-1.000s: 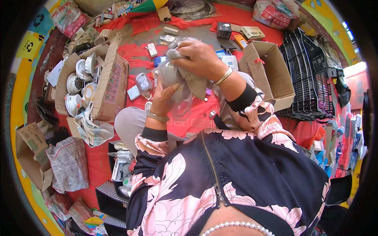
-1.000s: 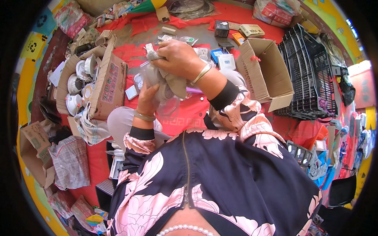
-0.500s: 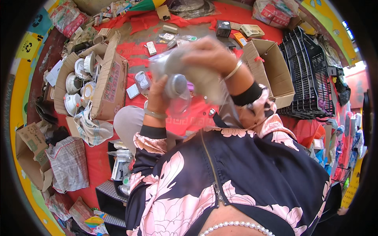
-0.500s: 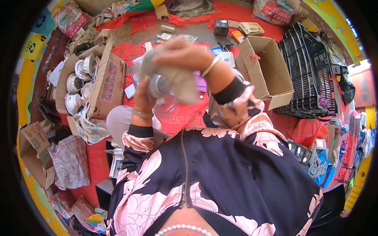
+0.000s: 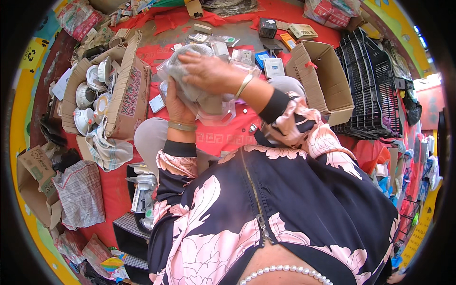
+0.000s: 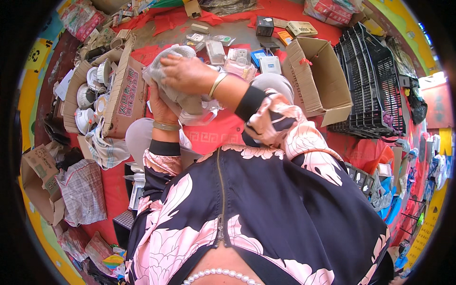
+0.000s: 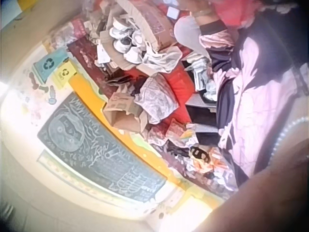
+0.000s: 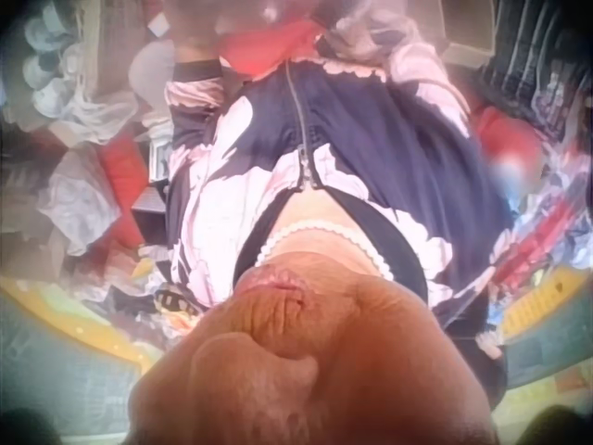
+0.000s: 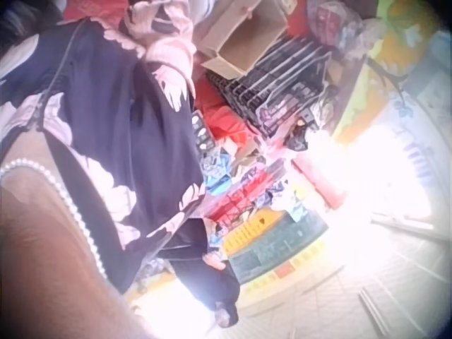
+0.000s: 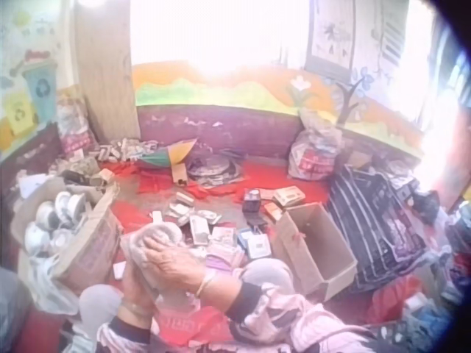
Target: The person picks up several packaged electrical components and a timer one by one, wiping each item and its packaging with a cloth before placing them into a black storage box.
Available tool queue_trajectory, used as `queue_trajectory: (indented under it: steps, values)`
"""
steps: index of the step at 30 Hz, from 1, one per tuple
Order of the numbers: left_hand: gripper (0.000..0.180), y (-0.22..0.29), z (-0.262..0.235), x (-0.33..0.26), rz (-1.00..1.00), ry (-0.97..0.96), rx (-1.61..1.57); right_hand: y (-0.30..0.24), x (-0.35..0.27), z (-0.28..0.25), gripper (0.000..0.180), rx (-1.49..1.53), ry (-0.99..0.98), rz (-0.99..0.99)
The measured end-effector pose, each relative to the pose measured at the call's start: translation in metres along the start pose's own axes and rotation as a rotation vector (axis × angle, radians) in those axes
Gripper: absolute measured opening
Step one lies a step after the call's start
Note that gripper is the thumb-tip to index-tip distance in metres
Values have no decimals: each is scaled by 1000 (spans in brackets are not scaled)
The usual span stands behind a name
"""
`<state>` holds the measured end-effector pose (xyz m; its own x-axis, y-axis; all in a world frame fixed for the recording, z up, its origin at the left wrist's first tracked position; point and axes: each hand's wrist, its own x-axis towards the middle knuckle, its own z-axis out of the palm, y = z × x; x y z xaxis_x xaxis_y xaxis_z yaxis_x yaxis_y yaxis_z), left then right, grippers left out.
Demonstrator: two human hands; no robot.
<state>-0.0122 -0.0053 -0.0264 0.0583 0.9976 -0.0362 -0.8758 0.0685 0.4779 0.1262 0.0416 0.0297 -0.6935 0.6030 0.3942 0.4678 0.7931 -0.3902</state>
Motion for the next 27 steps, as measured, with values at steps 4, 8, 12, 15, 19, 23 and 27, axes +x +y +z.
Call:
queue_trajectory:
  steps: [4, 8, 12, 15, 19, 23, 27]
  values:
    - [52, 11, -22, 4, 16, 4, -44, -32, -18, 15, 35, -98, -36, -56]
    - [54, 24, -18, 0, 10, 94, 46, -41, -47, 29, 32, -62, -96, -229]
    - [58, 25, 1, -3, 226, 196, 17, -32, -72, 15, 37, 137, -232, -108]
    - [59, 30, -2, -3, 237, 182, 2, -14, -78, -6, 27, -102, -325, -67]
    - [58, 39, 0, -12, 282, 194, -13, 25, -61, -45, 18, -192, -214, 471]
    - [61, 36, 2, -9, 311, 106, -20, 15, -54, -62, 20, 293, 192, 382]
    - [66, 29, 7, -6, 285, 95, 28, -38, -52, -8, 14, -123, 94, -247]
